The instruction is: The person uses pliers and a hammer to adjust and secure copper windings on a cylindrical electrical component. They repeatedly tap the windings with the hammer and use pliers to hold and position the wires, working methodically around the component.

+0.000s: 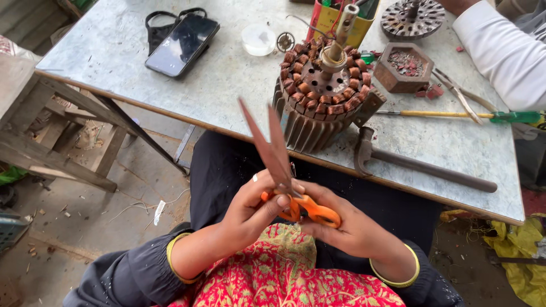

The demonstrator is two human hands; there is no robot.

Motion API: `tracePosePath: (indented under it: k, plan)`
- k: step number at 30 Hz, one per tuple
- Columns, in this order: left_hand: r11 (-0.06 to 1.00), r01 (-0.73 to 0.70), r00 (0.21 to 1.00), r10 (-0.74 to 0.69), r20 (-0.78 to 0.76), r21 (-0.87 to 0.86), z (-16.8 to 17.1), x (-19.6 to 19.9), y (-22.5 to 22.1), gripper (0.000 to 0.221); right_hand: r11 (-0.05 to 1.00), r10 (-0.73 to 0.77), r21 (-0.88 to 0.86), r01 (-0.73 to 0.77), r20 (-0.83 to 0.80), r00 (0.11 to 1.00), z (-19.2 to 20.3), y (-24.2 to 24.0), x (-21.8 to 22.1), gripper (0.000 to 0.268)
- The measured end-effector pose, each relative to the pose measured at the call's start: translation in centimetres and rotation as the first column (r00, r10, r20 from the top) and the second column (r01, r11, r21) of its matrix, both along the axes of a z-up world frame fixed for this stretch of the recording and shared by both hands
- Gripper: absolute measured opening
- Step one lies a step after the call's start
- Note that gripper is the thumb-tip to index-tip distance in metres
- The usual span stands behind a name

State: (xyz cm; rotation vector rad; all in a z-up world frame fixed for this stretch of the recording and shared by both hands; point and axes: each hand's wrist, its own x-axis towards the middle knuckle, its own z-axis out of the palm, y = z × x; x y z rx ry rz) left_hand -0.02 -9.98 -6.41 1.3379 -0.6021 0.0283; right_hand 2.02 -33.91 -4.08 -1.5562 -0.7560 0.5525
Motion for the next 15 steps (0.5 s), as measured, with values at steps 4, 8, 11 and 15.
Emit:
tracePosePath:
  k: [4,8,11,15]
  plan:
    - [0.992,-0.103,0.98,0.088,0.181,0.076,0.4,0.0,0.0,0.025,0.992,-0.128,0.009,0.129,-0.054,0.99,-1.3,-0.8,0.1,0.053]
    - [0.943,-0.33,0.907,0.305,0.289,0.039,0.7,0.4,0.7,0.031,0.966,-0.215,0.151,0.211,0.011,0.977,0.4,-3.3,-0.8,0.039]
    - [0.797,-0.6,0.727,0.578,0.37,-0.067,0.6,1.6,2.8,0.026,0.845,-0.511,0.266,0.464,0.143,0.848,2.7,-6.1,-0.8,0.02]
    - [0.759,-0.617,0.733,0.65,0.198,-0.209,0.8,2.2,5.8,0.033,0.532,-0.779,0.059,0.845,0.424,0.461,4.3,-10.8,1.3,0.031]
